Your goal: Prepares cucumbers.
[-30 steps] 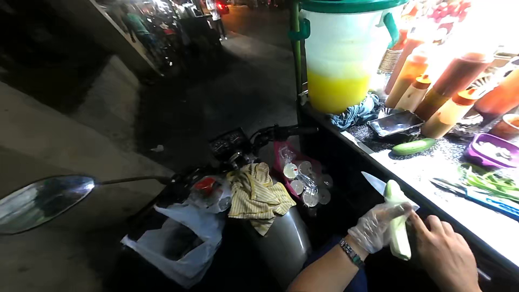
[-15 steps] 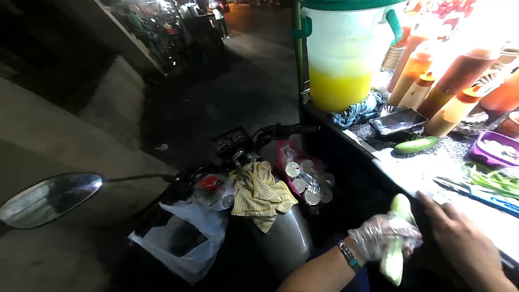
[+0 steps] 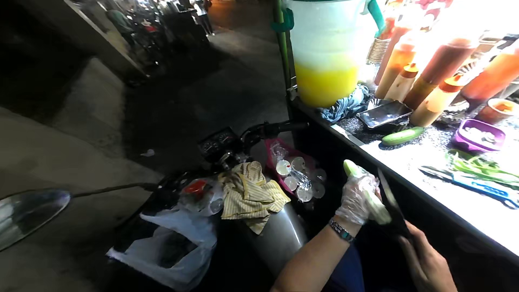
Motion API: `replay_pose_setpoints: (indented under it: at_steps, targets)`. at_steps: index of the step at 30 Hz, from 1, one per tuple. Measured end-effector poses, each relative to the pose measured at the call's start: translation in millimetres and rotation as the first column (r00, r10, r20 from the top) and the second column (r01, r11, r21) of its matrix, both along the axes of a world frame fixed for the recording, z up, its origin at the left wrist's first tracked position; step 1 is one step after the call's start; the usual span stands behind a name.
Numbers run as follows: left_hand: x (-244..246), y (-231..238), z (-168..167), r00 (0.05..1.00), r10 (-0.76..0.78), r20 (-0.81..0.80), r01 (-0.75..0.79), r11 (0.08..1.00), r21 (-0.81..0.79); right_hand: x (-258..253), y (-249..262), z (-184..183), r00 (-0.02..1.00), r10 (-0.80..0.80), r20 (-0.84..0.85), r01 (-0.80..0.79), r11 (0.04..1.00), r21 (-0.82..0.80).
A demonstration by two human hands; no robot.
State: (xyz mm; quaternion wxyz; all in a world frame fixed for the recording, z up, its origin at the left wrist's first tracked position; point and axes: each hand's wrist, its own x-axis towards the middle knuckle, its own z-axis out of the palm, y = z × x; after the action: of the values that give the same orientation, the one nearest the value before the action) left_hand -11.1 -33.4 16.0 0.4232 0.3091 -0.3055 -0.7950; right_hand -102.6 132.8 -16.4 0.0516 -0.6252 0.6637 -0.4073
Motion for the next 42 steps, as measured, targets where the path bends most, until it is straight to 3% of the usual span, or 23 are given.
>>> replay_pose_setpoints:
  at_steps: [2, 4, 9, 20, 24, 29, 34, 39, 42]
  targets:
    - [0, -3, 8, 0.999, 0.023, -0.036, -0.02, 0.997, 0.075, 2, 0, 3, 0.999, -0.052, 0.013, 0.053, 0.995, -0.082]
    - [1, -3, 9, 1.0, 0.002, -0.012, -0.002, 1.0, 0.015, 4, 1, 6, 0.999, -0.04, 0.026, 0.042, 0.993, -0.109]
    - [3, -7, 15, 0.994, -0.095, 0.045, 0.097, 0.994, -0.047, 7, 10, 11, 0.999, -0.039, 0.038, 0.043, 0.995, -0.088]
    - [7, -6, 12, 0.99, -0.113, 0.08, 0.129, 0.962, -0.24, 18, 22, 3, 0.994, -0.072, -0.085, 0.069, 0.997, -0.034]
    - [3, -8, 16, 0.995, -0.098, 0.002, 0.097, 0.983, -0.158, 20, 22, 1, 0.983, -0.116, -0.142, 0.113, 0.993, -0.029]
    - [2, -5, 15, 0.997, -0.08, 0.007, 0.08, 0.975, -0.207, 21, 15, 0, 0.974, -0.148, -0.171, 0.143, 0.989, -0.045]
    - [6, 2, 14, 0.984, -0.145, -0.108, 0.133, 0.985, -0.108, 25, 0, 0, 0.974, -0.149, -0.17, 0.142, 0.988, -0.052]
    - [2, 13, 7, 0.893, -0.197, -0.404, 0.237, 0.97, 0.052, 29, -11, 0, 0.966, -0.205, -0.159, 0.194, 0.977, -0.084]
    - [1, 18, 18, 0.868, -0.216, -0.448, 0.244, 0.97, 0.004, 31, -14, 3, 0.968, -0.224, -0.114, 0.207, 0.968, -0.138]
